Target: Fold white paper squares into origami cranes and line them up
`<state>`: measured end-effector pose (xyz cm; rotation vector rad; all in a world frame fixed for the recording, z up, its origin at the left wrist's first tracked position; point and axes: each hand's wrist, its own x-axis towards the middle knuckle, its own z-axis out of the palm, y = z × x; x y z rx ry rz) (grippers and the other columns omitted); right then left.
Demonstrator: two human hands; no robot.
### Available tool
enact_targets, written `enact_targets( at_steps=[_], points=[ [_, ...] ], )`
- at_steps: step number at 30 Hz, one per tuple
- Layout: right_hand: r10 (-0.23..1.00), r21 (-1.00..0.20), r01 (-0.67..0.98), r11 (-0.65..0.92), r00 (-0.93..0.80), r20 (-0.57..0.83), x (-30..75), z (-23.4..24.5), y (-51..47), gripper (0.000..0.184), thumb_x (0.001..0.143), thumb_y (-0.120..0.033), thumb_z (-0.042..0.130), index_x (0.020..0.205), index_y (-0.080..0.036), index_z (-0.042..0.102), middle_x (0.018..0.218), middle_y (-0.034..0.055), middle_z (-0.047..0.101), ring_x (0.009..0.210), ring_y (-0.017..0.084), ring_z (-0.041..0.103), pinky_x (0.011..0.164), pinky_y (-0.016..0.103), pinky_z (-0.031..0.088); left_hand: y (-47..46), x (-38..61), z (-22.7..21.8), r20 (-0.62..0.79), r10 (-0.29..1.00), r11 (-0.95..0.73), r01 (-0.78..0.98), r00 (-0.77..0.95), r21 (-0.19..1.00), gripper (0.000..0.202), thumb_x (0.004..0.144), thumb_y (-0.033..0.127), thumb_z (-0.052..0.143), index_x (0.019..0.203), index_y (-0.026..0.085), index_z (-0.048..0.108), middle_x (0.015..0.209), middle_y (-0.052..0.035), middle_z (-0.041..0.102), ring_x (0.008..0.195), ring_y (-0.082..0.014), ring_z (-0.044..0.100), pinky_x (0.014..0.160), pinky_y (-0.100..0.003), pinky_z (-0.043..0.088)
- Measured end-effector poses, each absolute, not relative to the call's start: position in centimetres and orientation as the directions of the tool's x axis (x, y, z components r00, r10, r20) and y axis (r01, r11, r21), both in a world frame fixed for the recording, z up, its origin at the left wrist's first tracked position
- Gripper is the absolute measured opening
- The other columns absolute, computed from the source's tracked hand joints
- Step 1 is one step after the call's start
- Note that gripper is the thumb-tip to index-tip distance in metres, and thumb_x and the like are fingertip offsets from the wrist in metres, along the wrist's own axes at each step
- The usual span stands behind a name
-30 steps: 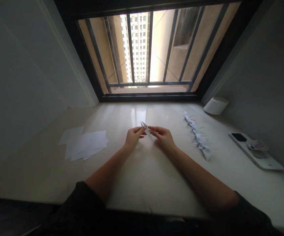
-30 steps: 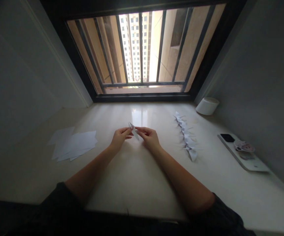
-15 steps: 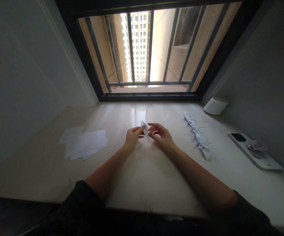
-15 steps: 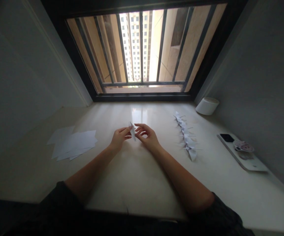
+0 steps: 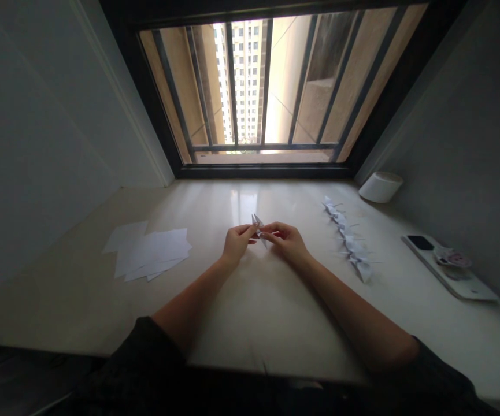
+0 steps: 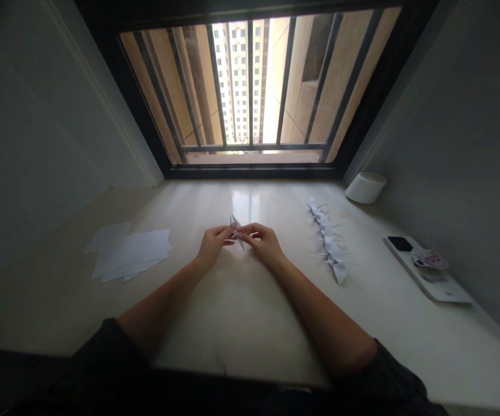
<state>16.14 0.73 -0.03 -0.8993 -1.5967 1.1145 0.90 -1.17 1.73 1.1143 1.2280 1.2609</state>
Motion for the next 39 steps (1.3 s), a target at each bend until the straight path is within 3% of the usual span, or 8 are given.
enact_targets(
  at_steps=[4,12,22,29,34,39],
  points=[
    [0.875,-0.900,0.083,0.427,-0.288,0.389,16.2,0.2,0.6,0.022,0.070,-0.034,0.067,0.087,-0.021,0.068,0.082,0.0029,0.067,0.070,0.015,0.059,0.068,0.032,0.048,-1.2,0.9,1.9,-0.046,0.996,0.040,-0.073,-0.074,0.996,0.040,0.068,0.052,0.063,0.067,0.013,0.068,0.067,-0.0068,0.066,0.064,-0.0158,0.062,0.060,-0.026,0.049],
    [0.792,-0.758,0.243,0.605,-0.278,0.543,16.5,1.0,-0.4,0.020,0.073,-0.022,0.062,0.092,-0.026,0.069,0.084,0.0035,0.063,0.074,0.016,0.058,0.068,0.031,0.049,-1.2,0.9,1.7,-0.024,0.999,0.023,-0.017,-0.046,1.000,0.039,0.068,0.052,0.063,0.069,0.013,0.070,0.065,-0.0067,0.067,0.063,-0.0158,0.062,0.061,-0.027,0.049],
    [0.708,-0.637,0.311,0.706,-0.277,0.649,16.8,1.3,-0.7,0.017,0.075,-0.026,0.062,0.089,-0.029,0.071,0.081,0.0044,0.064,0.076,0.018,0.058,0.070,0.034,0.048,-1.2,1.2,2.0,-0.085,0.996,0.084,-0.098,-0.007,0.992,0.039,0.065,0.051,0.066,0.064,0.012,0.068,0.064,-0.0067,0.066,0.058,-0.0134,0.059,0.061,-0.026,0.050],
    [0.718,-0.652,0.301,0.696,-0.269,0.642,16.8,1.2,-0.7,0.015,0.075,-0.029,0.063,0.087,-0.029,0.071,0.077,0.0037,0.063,0.072,0.018,0.057,0.067,0.033,0.048,-1.4,1.2,1.8,-0.019,1.000,0.020,-0.049,0.022,0.999,0.041,0.068,0.053,0.063,0.068,0.013,0.069,0.065,-0.0061,0.066,0.062,-0.0144,0.060,0.063,-0.026,0.050],
    [0.794,-0.753,0.256,0.606,-0.238,0.559,16.5,1.2,-0.7,0.014,0.077,-0.035,0.062,0.084,-0.028,0.072,0.076,0.0042,0.063,0.070,0.017,0.057,0.059,0.030,0.046,-1.5,1.3,1.8,0.040,0.999,-0.040,0.000,0.005,0.999,0.040,0.071,0.052,0.060,0.068,0.013,0.069,0.063,-0.0044,0.065,0.061,-0.0134,0.058,0.062,-0.025,0.047],
    [0.847,-0.841,0.146,0.522,-0.209,0.489,16.3,0.8,-0.2,0.016,0.071,-0.040,0.067,0.072,-0.025,0.071,0.072,0.0028,0.062,0.068,0.017,0.056,0.061,0.030,0.045,-1.5,1.2,1.7,0.143,0.990,-0.144,0.116,0.016,0.983,0.043,0.074,0.052,0.055,0.057,0.014,0.062,0.053,0.0003,0.055,0.053,-0.0103,0.050,0.054,-0.022,0.040]
  ],
)
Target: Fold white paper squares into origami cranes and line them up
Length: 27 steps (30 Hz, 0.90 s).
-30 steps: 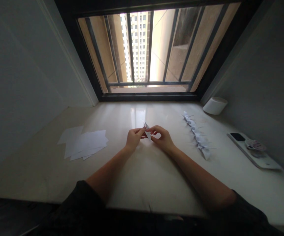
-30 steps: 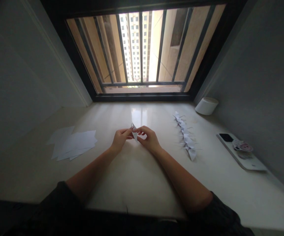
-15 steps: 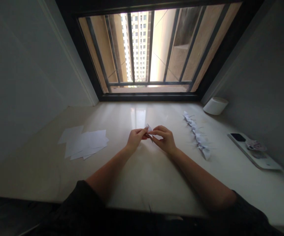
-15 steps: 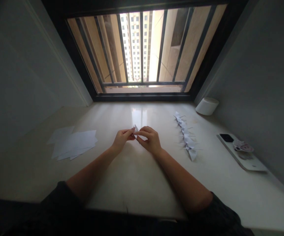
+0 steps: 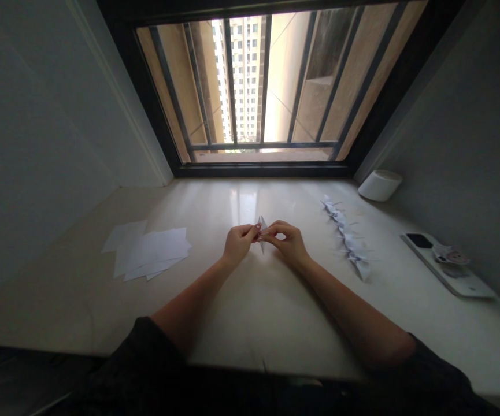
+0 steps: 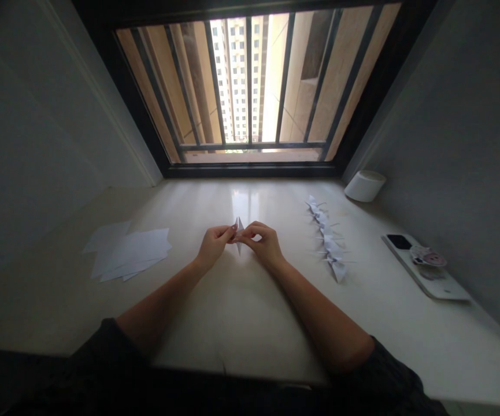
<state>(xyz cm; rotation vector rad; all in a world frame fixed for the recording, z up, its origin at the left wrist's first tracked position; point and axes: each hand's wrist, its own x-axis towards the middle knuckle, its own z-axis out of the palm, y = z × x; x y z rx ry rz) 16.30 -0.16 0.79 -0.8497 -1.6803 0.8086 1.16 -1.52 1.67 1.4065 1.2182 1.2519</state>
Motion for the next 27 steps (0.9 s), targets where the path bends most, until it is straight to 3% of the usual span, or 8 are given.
enact_targets(
  at_steps=[7,10,17,27],
  points=[
    [0.878,-0.868,0.146,0.474,-0.159,0.452,16.21,0.78,-0.04,0.022,0.071,-0.040,0.068,0.059,-0.022,0.065,0.065,0.0007,0.059,0.063,0.015,0.054,0.060,0.029,0.042,-1.57,1.13,1.31,0.183,0.983,-0.183,0.179,0.014,0.967,0.042,0.077,0.051,0.053,0.062,0.014,0.063,0.060,-0.0023,0.060,0.060,-0.0130,0.054,0.058,-0.023,0.041],
    [0.873,-0.862,0.155,0.483,-0.159,0.461,16.22,0.80,-0.15,0.021,0.070,-0.040,0.068,0.060,-0.021,0.066,0.065,0.0010,0.061,0.064,0.015,0.055,0.061,0.029,0.043,-1.56,1.27,1.33,0.175,0.985,-0.175,0.172,0.013,0.970,0.043,0.076,0.052,0.054,0.058,0.013,0.061,0.055,-0.0011,0.055,0.056,-0.0114,0.050,0.055,-0.022,0.040],
    [0.872,-0.858,0.158,0.488,-0.066,0.484,15.99,0.46,-0.24,0.020,0.063,-0.040,0.074,0.066,-0.021,0.069,0.066,0.0011,0.064,0.061,0.014,0.054,0.060,0.028,0.043,-1.52,1.68,1.47,0.094,0.995,-0.094,0.018,-0.015,0.995,0.043,0.072,0.054,0.058,0.062,0.012,0.064,0.057,-0.0013,0.058,0.056,-0.0111,0.052,0.059,-0.024,0.046],
    [0.882,-0.867,0.194,0.460,0.010,0.471,15.69,0.79,-0.49,0.022,0.063,-0.039,0.074,0.059,-0.020,0.065,0.062,0.0000,0.064,0.059,0.014,0.054,0.059,0.028,0.041,-1.65,1.83,1.41,0.116,0.992,-0.117,-0.004,-0.053,0.993,0.041,0.071,0.052,0.060,0.064,0.013,0.067,0.058,-0.0022,0.060,0.058,-0.0123,0.055,0.060,-0.026,0.048]
  ],
)
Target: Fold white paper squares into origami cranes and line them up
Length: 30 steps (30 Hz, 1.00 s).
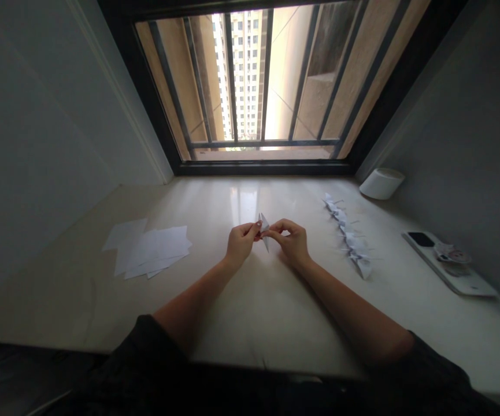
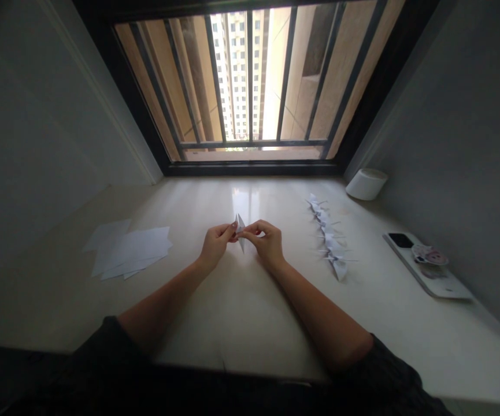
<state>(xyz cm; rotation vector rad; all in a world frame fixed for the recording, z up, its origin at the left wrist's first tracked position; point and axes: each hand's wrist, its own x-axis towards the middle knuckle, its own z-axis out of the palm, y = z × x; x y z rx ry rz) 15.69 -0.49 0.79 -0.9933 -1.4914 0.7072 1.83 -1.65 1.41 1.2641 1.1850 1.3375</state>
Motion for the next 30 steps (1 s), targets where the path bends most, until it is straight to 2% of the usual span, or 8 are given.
enact_targets(
  at_steps=[6,10,17,22,26,30],
  points=[
    [0.888,-0.874,0.169,0.457,-0.031,0.458,15.59,0.65,-0.33,0.018,0.069,-0.038,0.069,0.066,-0.021,0.068,0.068,0.0010,0.066,0.066,0.015,0.058,0.063,0.029,0.043,-1.53,1.66,1.47,0.094,0.993,-0.094,-0.003,-0.077,0.996,0.040,0.071,0.052,0.059,0.068,0.014,0.068,0.064,-0.0047,0.065,0.061,-0.0144,0.060,0.060,-0.027,0.048],
    [0.921,-0.914,0.114,0.390,-0.055,0.386,15.53,0.39,-0.14,0.019,0.074,-0.039,0.064,0.076,-0.021,0.069,0.078,0.0028,0.069,0.075,0.018,0.062,0.068,0.031,0.046,-1.39,1.51,1.37,0.091,0.993,-0.092,-0.010,-0.070,0.996,0.038,0.074,0.050,0.057,0.074,0.014,0.069,0.068,-0.0062,0.066,0.067,-0.0162,0.062,0.062,-0.027,0.048],
    [0.963,-0.963,0.019,0.268,-0.018,0.268,15.57,-0.19,0.32,0.027,0.067,-0.044,0.068,0.077,-0.019,0.071,0.078,0.0052,0.071,0.072,0.020,0.064,0.068,0.033,0.049,-1.43,1.64,1.14,0.143,0.989,-0.142,0.036,-0.041,0.989,0.030,0.078,0.042,0.055,0.079,0.015,0.069,0.072,-0.0064,0.067,0.069,-0.0161,0.063,0.062,-0.027,0.048],
    [0.974,-0.974,-0.031,0.226,-0.003,0.226,15.52,-0.01,0.18,0.029,0.065,-0.045,0.070,0.077,-0.019,0.071,0.078,0.0054,0.071,0.070,0.019,0.064,0.067,0.032,0.049,-1.52,1.65,1.30,0.153,0.988,-0.153,0.029,-0.013,0.988,0.032,0.081,0.043,0.051,0.078,0.015,0.068,0.072,-0.0062,0.066,0.070,-0.0158,0.062,0.061,-0.026,0.048],
    [0.971,-0.970,-0.041,0.238,-0.008,0.238,15.42,0.09,0.02,0.028,0.066,-0.045,0.070,0.076,-0.019,0.070,0.078,0.0055,0.070,0.070,0.019,0.064,0.068,0.032,0.049,-1.64,1.70,1.52,0.158,0.987,-0.157,0.042,-0.027,0.987,0.030,0.078,0.042,0.056,0.080,0.015,0.068,0.070,-0.0052,0.065,0.070,-0.0151,0.061,0.061,-0.025,0.048],
    [0.965,-0.961,-0.083,0.263,0.028,0.262,15.32,-0.16,0.08,0.034,0.062,-0.044,0.073,0.085,-0.020,0.068,0.078,0.0045,0.070,0.069,0.018,0.064,0.067,0.032,0.050,-1.68,1.75,1.50,0.146,0.988,-0.145,0.035,-0.045,0.989,0.030,0.076,0.042,0.057,0.081,0.015,0.069,0.071,-0.0047,0.065,0.070,-0.0146,0.061,0.061,-0.024,0.047]
  ],
)
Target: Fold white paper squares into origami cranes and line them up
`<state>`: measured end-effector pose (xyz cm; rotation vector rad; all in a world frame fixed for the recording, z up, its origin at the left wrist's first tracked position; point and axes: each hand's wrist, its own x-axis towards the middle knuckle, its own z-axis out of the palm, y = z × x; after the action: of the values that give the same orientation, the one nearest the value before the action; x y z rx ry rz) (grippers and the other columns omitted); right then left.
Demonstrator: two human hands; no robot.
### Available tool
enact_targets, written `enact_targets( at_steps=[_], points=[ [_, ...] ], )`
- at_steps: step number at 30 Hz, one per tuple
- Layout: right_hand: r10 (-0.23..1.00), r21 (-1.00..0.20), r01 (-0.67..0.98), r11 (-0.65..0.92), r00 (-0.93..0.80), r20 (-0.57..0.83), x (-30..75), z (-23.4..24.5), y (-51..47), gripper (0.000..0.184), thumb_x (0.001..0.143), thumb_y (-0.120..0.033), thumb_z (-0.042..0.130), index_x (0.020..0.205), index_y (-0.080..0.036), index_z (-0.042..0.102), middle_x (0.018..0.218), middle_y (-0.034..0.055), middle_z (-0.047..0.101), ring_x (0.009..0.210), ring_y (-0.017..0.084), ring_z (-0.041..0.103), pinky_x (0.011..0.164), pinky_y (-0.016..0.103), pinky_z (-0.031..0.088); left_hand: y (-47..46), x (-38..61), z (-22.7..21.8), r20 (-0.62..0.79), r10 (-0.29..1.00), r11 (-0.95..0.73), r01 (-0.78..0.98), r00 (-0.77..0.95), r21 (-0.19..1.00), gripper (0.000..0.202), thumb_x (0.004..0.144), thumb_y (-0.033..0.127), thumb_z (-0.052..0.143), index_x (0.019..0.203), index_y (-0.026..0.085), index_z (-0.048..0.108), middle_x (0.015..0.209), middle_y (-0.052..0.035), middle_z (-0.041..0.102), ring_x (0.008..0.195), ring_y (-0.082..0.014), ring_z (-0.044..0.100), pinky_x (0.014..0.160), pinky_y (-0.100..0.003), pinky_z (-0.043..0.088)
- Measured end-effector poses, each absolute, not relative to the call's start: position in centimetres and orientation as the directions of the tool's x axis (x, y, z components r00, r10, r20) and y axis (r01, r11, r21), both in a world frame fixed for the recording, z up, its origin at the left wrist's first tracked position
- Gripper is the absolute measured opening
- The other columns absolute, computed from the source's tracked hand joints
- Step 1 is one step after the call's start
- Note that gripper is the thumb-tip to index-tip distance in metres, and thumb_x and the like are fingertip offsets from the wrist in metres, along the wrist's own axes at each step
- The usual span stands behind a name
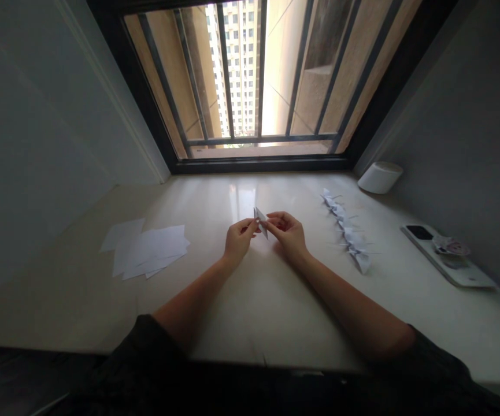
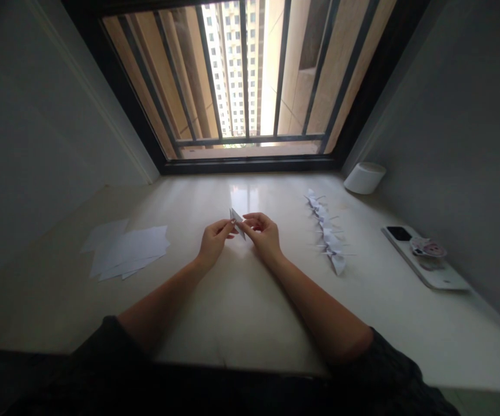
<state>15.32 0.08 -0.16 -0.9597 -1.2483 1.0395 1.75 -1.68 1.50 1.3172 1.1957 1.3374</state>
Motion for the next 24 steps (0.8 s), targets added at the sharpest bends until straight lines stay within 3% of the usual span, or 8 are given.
enact_targets(
  at_steps=[9,16,20,24],
  points=[
    [0.972,-0.973,-0.055,0.224,-0.062,0.228,15.40,-0.06,0.07,0.037,0.064,-0.047,0.071,0.087,-0.018,0.070,0.084,0.0079,0.072,0.076,0.022,0.065,0.070,0.036,0.052,-1.82,1.53,1.81,0.156,0.984,-0.152,0.055,-0.089,0.987,0.034,0.073,0.047,0.061,0.082,0.016,0.069,0.074,-0.0040,0.066,0.071,-0.0151,0.061,0.064,-0.025,0.047],
    [0.972,-0.972,-0.130,0.198,-0.102,0.212,15.28,0.46,-0.01,0.030,0.065,-0.044,0.071,0.084,-0.020,0.071,0.080,0.0048,0.071,0.072,0.018,0.064,0.069,0.032,0.049,-1.63,1.37,1.68,0.126,0.983,-0.123,0.029,-0.133,0.992,0.036,0.073,0.049,0.059,0.085,0.017,0.071,0.079,-0.0051,0.069,0.073,-0.0156,0.061,0.063,-0.025,0.046],
    [0.975,-0.978,-0.050,0.204,-0.084,0.207,15.43,0.37,0.22,0.030,0.071,-0.048,0.063,0.076,-0.019,0.071,0.066,0.0018,0.067,0.061,0.013,0.058,0.059,0.027,0.045,-1.68,1.40,1.82,0.105,0.983,-0.104,0.015,-0.150,0.994,0.038,0.074,0.048,0.059,0.092,0.017,0.071,0.085,-0.0062,0.070,0.076,-0.0163,0.061,0.064,-0.026,0.045],
    [0.976,-0.980,0.043,0.193,-0.109,0.187,15.50,0.06,0.43,0.034,0.064,-0.050,0.069,0.073,-0.017,0.070,0.070,0.0028,0.067,0.060,0.013,0.056,0.055,0.025,0.043,-1.72,1.43,1.83,0.099,0.981,-0.099,0.010,-0.166,0.995,0.038,0.072,0.048,0.061,0.093,0.018,0.072,0.087,-0.0061,0.071,0.079,-0.0170,0.061,0.065,-0.026,0.045]
  ],
)
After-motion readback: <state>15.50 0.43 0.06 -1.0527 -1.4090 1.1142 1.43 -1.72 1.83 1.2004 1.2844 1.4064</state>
